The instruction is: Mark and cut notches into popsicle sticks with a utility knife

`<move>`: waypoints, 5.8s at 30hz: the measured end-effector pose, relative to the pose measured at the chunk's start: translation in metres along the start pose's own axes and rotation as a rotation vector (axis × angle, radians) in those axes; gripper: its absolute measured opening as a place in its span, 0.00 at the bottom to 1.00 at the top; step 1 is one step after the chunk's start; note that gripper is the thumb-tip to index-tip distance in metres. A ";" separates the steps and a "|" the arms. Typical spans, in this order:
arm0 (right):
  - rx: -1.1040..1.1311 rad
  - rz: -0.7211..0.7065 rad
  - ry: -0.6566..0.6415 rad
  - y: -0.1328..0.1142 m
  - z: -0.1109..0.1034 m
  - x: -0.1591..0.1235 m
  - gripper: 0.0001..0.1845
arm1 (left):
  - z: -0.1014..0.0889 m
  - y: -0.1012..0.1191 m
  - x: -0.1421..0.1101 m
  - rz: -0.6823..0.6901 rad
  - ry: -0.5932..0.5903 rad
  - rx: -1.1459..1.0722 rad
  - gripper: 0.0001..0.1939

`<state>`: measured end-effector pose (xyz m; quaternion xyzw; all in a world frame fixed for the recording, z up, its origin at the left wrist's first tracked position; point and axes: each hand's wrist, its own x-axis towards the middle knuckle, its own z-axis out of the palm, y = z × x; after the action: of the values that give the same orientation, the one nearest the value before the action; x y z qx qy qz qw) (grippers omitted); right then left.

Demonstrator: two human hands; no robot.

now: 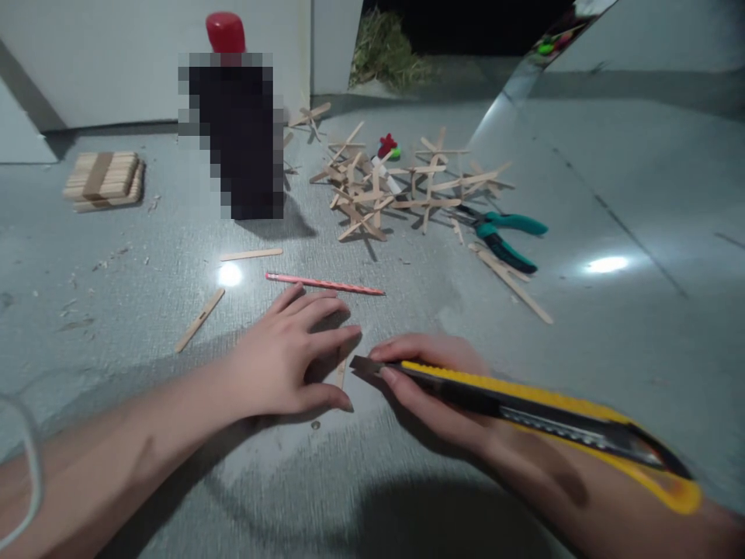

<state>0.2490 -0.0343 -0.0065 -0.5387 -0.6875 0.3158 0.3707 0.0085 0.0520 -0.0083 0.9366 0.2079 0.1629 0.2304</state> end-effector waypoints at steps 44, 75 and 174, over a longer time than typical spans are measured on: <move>0.393 0.037 -0.128 0.016 0.005 0.002 0.32 | -0.005 0.008 0.001 -0.369 0.226 0.175 0.13; 0.452 0.129 -0.112 0.015 0.003 0.001 0.31 | -0.001 0.016 0.000 -0.128 0.155 0.022 0.09; 0.285 0.006 -0.139 0.010 0.001 0.006 0.33 | -0.003 0.015 0.004 -0.045 0.135 0.011 0.05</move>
<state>0.2522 -0.0263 -0.0146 -0.4596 -0.6581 0.4475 0.3941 0.0150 0.0429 0.0025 0.9198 0.2450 0.2192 0.2145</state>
